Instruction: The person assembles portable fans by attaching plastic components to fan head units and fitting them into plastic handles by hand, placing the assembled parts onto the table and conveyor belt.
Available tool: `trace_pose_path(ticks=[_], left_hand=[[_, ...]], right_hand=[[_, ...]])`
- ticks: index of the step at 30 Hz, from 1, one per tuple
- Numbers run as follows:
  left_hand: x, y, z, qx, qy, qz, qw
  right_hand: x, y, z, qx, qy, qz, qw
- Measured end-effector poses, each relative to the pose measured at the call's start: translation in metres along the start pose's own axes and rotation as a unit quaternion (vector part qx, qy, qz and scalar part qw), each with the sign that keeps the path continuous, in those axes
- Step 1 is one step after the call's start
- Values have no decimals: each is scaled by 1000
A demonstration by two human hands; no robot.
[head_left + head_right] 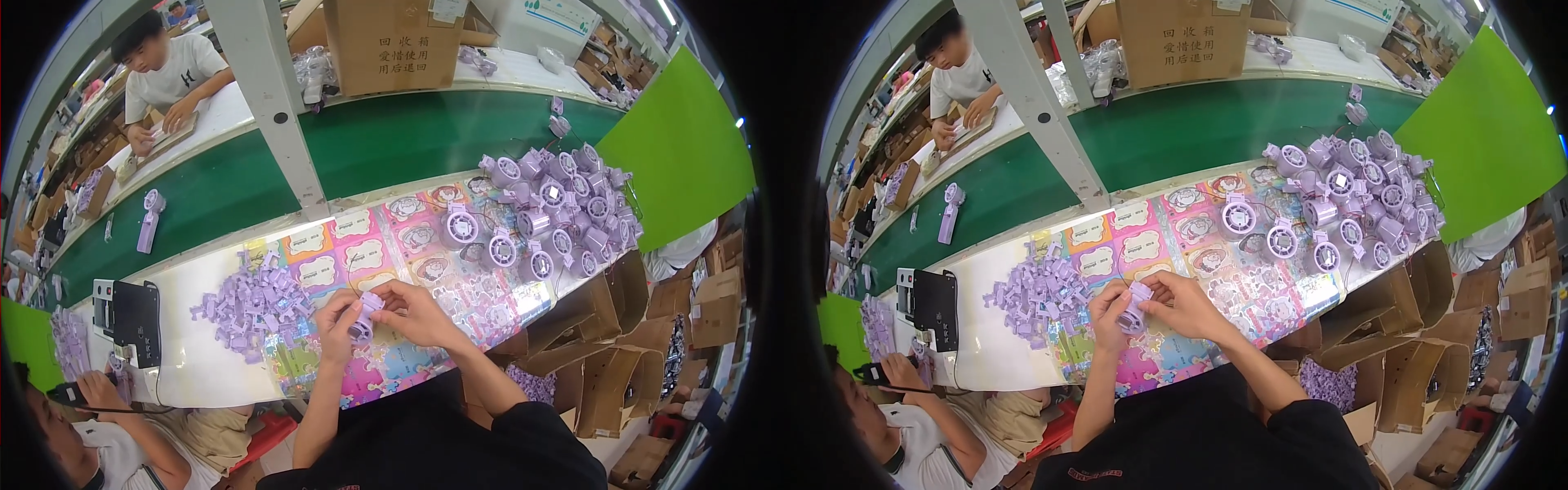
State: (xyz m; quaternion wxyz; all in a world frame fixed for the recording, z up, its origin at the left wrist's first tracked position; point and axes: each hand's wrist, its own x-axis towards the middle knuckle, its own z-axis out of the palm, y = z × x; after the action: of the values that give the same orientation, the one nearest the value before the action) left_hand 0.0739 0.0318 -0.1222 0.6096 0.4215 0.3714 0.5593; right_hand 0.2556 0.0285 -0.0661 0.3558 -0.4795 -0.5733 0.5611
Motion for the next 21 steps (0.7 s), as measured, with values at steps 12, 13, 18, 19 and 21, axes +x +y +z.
trace_pose_path(ticks=[12,13,18,19,21], left_hand=[[2,0,-4,13,-6,-16,1000],[2,-1,-4,39,0,-11,999],[-2,0,-2,94,3,-1,996],[-3,1,0,100,9,-13,995],[-3,7,21,119,54,29,991]], right_hand=[[2,24,4,116,5,-1,993],[2,27,5,129,5,-4,992],[-3,14,11,-51,63,-50,995],[-3,12,15,-124,98,-74,985],[6,32,18,-211,140,-157,954]])
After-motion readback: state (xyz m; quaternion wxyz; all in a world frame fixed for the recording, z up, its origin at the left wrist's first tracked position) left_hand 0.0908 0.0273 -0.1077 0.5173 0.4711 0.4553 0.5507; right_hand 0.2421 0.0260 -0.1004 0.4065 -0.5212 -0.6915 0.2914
